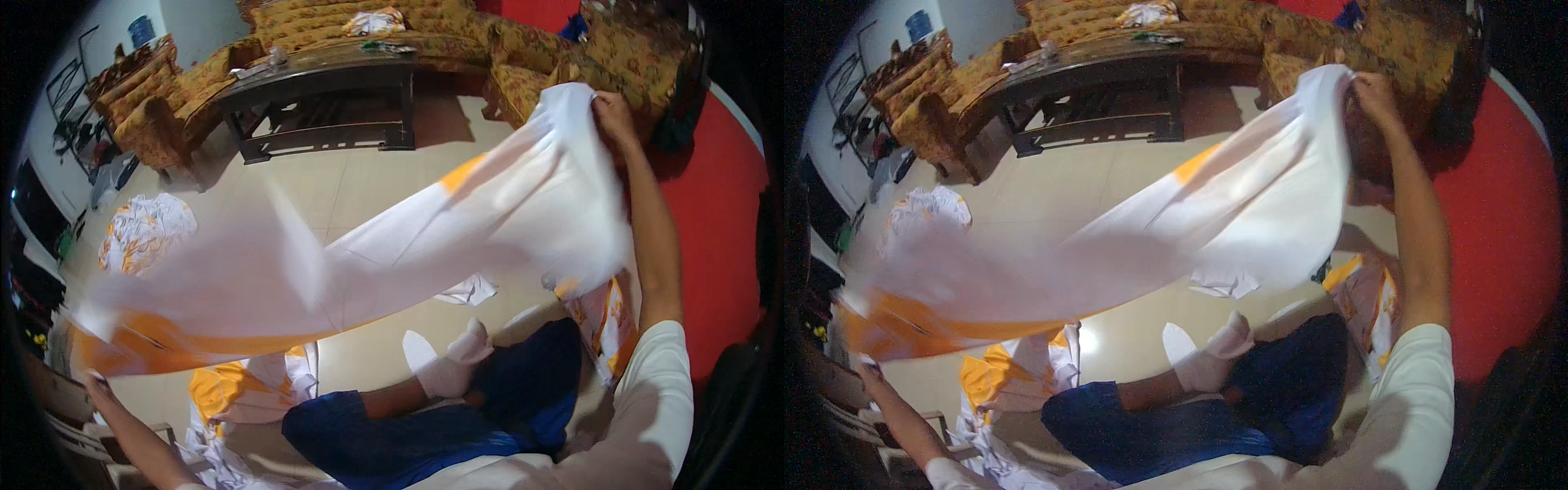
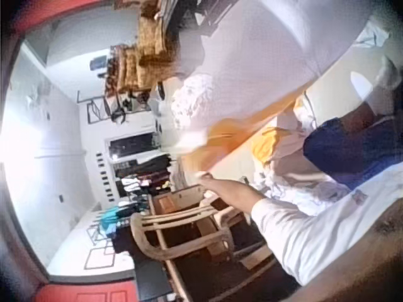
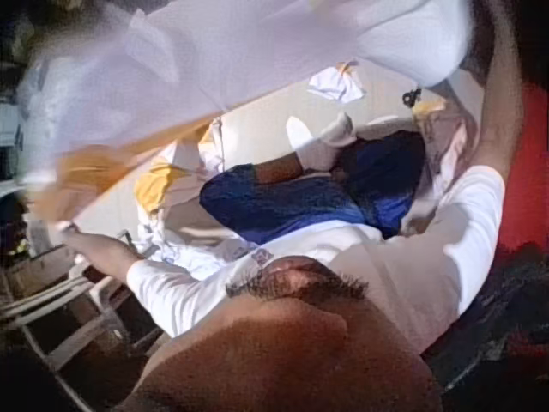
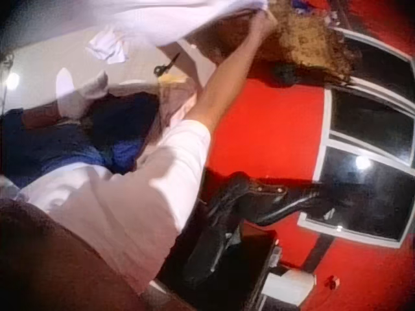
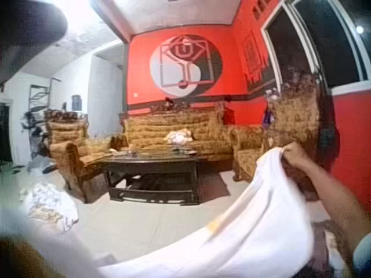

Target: The person sits on the floor and uses scissors to cut a white and yellow jersey. They unfold the garment, smooth it out, and cut along a pre-drawn line to separate a section of the fabric.

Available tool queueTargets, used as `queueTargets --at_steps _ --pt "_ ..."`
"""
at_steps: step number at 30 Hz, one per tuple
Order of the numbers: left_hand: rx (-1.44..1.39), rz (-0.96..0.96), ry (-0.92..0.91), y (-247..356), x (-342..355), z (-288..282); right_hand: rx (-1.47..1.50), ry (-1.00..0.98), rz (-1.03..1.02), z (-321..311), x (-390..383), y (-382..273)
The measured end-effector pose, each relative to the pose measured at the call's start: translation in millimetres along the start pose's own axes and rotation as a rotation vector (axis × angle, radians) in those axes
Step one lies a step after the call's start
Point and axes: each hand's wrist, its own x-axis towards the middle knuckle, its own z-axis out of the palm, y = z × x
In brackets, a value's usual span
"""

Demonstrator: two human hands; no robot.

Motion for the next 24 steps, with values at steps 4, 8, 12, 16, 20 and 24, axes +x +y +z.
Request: queueTargets --at_steps 4,8,12,16,20,24 --pt "-0.029 -0.146 0.206 -78.4 -172.0 -2.4 -0.016 -0.276 -0.017 41.1 -104.7 -92.9" --pt "0.440 0.005 -0.238 -61.3 -392.8 149.4 0.220 -0.111 -0.248 91.7 -198.9 -124.4" --pt "0.272 -0.075 -0.843 -30.8 -634.1 363.8 0.819 -0.290 0.148 122.1 -250.5 -185.3" --pt "0.081 0.278 -0.828 10.2 -702.2 505.5 1.049 -0.398 0.209 99.8 -258.1 -234.8" --pt "-0.146 -0.022 -1.217 72.7 -654.5 492.0 1.087 -0.545 0.065 73.8 -276.7 -187.6" --pt "-0.101 -0.022 -1.543 101.8 -624.3 441.0 0.913 -0.864 0.073 71.6 -299.8 -158.5"
